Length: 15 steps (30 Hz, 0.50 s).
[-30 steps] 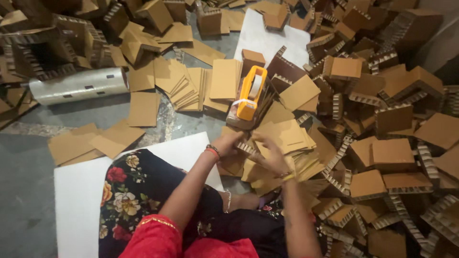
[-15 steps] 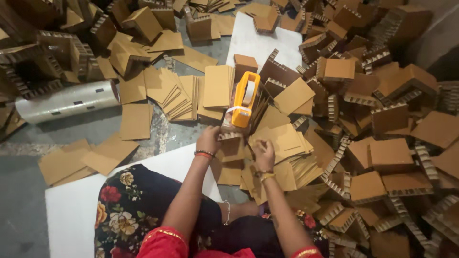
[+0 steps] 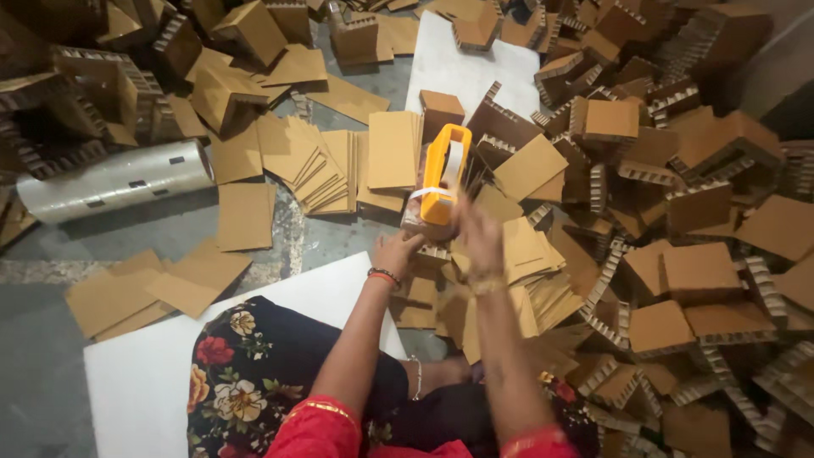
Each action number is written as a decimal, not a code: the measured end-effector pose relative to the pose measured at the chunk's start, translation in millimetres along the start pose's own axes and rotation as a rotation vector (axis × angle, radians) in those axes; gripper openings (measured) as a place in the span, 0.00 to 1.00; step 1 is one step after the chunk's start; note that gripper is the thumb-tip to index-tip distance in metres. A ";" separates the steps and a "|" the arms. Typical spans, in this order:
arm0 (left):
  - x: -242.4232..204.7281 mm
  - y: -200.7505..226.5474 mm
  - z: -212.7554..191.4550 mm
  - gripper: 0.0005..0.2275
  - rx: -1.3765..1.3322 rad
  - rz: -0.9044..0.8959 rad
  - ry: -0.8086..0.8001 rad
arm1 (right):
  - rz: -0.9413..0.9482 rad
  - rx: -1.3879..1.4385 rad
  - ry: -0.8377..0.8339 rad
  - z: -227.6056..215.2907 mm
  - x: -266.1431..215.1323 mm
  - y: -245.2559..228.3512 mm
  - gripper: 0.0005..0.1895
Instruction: The person sits on the floor and assembles small cardboard boxes by folding the flaps and securing them with clear tape from a yellow dispenser. They repeatedly pick up flat cardboard pieces, fold them into box shapes, apply tape, and place the finished boxes into a growing pile.
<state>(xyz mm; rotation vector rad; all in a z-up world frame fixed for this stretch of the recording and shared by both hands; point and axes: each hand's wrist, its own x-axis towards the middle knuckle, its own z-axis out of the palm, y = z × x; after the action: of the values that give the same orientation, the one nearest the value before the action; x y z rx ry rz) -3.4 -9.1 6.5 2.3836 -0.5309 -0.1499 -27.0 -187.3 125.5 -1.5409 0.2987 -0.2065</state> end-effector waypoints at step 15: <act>0.2 5.9 -17.3 0.16 0.116 0.104 0.047 | -0.079 -1.252 0.113 0.9 -35.6 84.5 0.30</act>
<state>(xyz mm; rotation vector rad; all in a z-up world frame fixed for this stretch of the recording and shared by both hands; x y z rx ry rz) -0.9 -2.8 23.5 2.4584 -0.6563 -0.0172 -65.1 -173.2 43.3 -2.7867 0.5005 -0.1687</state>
